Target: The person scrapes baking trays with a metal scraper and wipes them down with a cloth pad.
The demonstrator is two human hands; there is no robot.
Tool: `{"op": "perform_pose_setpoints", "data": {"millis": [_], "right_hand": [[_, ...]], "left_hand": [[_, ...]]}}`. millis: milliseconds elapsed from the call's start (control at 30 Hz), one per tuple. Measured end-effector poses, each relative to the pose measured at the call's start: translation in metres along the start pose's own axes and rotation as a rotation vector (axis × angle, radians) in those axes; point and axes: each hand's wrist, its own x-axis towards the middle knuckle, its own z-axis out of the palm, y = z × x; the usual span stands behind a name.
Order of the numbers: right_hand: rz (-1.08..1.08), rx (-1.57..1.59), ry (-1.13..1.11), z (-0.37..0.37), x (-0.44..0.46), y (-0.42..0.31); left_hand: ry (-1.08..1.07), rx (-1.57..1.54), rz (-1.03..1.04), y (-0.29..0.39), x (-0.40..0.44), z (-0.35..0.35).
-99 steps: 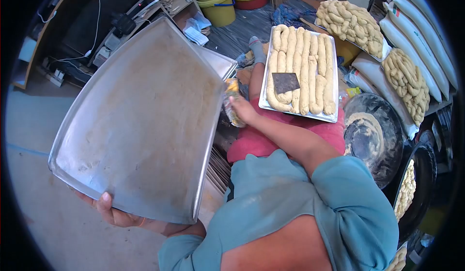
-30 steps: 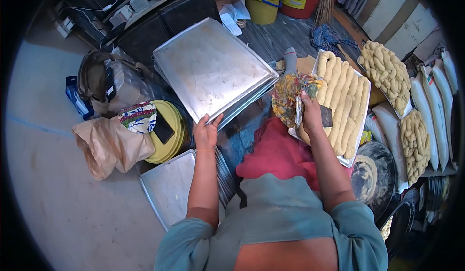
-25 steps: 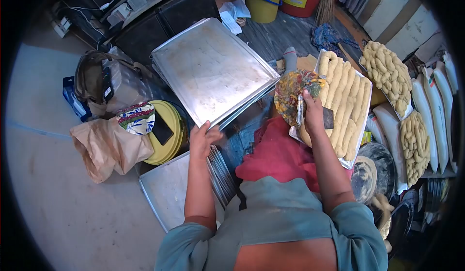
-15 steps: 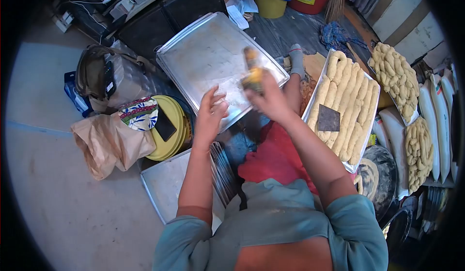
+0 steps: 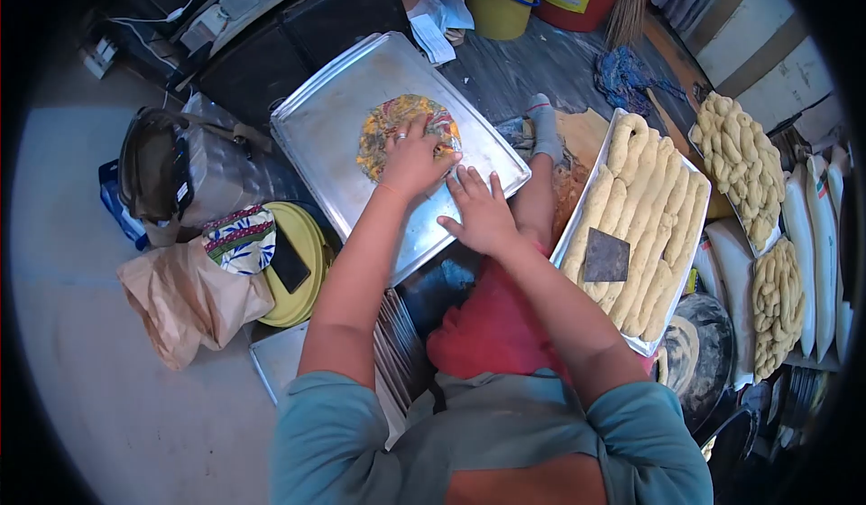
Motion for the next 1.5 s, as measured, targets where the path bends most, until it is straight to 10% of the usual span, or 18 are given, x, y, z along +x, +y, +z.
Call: {"op": "perform_pose_setpoints", "data": {"millis": [467, 800, 1033, 1500], "right_hand": [[-0.031, 0.055, 0.076, -0.002, -0.001, 0.004], [-0.01, 0.042, 0.072, -0.001, -0.002, 0.003], [-0.007, 0.004, 0.03, -0.003, 0.002, -0.003], [-0.014, -0.022, 0.061, 0.0, -0.001, -0.003]], "left_hand": [[0.004, 0.138, -0.294, -0.109, 0.169, 0.061], [0.01, 0.008, 0.131, -0.081, 0.094, 0.061], [0.148, 0.046, -0.182, -0.102, 0.148, 0.07], [0.207, 0.032, -0.044, -0.084, 0.111, 0.071]]}}
